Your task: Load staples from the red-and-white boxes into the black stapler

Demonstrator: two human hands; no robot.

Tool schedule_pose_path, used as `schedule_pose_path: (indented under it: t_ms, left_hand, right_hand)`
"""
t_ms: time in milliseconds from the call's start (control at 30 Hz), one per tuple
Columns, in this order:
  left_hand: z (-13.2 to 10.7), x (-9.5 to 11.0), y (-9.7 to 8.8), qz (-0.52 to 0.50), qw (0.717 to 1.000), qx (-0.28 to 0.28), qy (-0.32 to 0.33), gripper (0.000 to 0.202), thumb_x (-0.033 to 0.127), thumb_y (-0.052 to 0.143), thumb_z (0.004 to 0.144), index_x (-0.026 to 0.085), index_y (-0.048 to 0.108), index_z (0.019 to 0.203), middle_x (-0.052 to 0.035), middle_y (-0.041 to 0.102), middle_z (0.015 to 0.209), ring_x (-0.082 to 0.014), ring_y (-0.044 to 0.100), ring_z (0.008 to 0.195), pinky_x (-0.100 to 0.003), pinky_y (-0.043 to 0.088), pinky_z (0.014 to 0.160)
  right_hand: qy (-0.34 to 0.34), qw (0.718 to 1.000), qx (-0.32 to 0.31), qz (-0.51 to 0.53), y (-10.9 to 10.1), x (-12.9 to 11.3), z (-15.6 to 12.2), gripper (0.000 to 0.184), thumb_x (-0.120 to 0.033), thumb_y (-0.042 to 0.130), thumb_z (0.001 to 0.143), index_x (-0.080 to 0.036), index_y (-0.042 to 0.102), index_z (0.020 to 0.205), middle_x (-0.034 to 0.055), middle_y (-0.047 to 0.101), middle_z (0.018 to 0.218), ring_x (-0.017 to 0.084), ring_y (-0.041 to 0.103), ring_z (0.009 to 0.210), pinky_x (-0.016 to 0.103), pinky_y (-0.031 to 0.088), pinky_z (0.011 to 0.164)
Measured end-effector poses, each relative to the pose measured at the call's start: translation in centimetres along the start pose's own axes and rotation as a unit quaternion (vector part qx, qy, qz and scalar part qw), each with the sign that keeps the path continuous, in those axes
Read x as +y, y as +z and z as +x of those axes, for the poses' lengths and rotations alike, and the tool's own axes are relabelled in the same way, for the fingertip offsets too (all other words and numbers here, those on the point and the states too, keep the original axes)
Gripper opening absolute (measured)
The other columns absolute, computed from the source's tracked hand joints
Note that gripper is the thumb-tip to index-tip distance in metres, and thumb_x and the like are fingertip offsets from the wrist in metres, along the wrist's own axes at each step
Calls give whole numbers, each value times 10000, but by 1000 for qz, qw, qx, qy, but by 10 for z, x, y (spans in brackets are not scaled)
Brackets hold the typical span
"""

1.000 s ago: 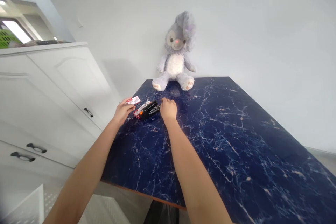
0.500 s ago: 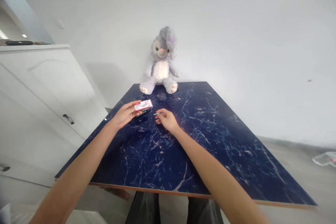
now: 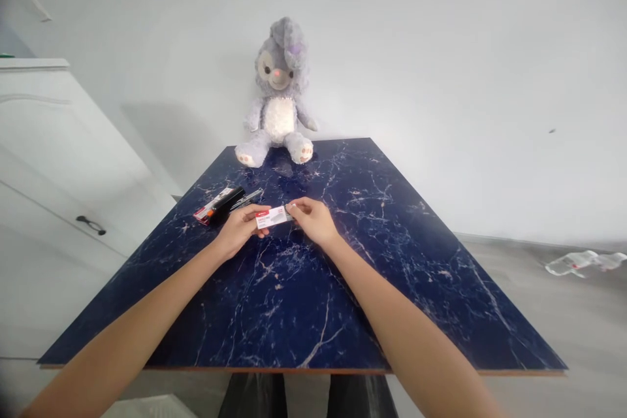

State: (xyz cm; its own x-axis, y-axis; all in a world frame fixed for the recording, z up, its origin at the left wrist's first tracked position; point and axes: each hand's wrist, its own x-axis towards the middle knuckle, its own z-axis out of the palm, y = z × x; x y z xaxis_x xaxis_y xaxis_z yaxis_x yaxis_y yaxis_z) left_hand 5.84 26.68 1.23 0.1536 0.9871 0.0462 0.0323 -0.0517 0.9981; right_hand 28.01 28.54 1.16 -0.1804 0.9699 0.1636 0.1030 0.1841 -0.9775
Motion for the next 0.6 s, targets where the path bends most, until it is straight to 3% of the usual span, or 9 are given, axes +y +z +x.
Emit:
schedule_pose_path:
  t_ms: [133, 267, 333, 400, 533, 600]
  left_hand:
    - [2, 0, -3, -22, 1000, 12, -11, 311, 273, 764, 775, 182, 739, 1071, -78, 739, 916, -144, 671, 628, -262, 543, 559]
    - [3, 0, -5, -41, 999, 35, -2, 329, 267, 778, 753, 176, 738, 1067, -76, 728, 888, -135, 655, 616, -246, 525, 536]
    - [3, -1, -5, -37, 999, 40, 1, 336, 266, 774, 754, 175, 735, 1075, -74, 728, 881, -132, 654, 622, -240, 524, 541]
    - [3, -3, -5, -26, 999, 40, 1, 330, 271, 762, 766, 177, 733, 1082, -73, 733, 887, -135, 656, 625, -247, 527, 551]
    - [2, -6, -4, -5, 999, 37, 5, 316, 262, 740, 785, 186, 733, 1091, -77, 745, 931, -140, 659, 627, -263, 529, 568]
    - [2, -6, -3, -5, 999, 35, 11, 302, 264, 728, 797, 192, 738, 1091, -73, 746, 921, -139, 653, 628, -258, 512, 563]
  right_hand:
    - [-3, 999, 19, -46, -7, 0, 1, 328, -507, 635, 875, -216, 741, 983, 56, 763, 871, 196, 692, 716, 334, 563, 690]
    - [-56, 984, 154, -74, -25, -8, 3, 267, -441, 577, 913, -220, 701, 999, 62, 766, 936, 210, 708, 790, 354, 560, 742]
    - [-89, 974, 187, -87, -31, -15, 1, 275, -408, 609, 900, -221, 656, 1095, 64, 770, 975, 213, 710, 825, 353, 551, 762]
    - [-103, 975, 167, -103, -30, -22, -3, 303, -404, 626, 897, -218, 640, 1136, 65, 772, 982, 212, 708, 831, 347, 541, 762]
    - [-140, 974, 77, -158, -16, -26, -11, 199, -360, 612, 907, -234, 723, 1015, 40, 763, 950, 195, 687, 829, 332, 522, 784]
    - [-161, 967, 63, -186, -10, -23, -13, 181, -334, 617, 898, -249, 751, 985, 40, 750, 943, 192, 666, 817, 337, 511, 791]
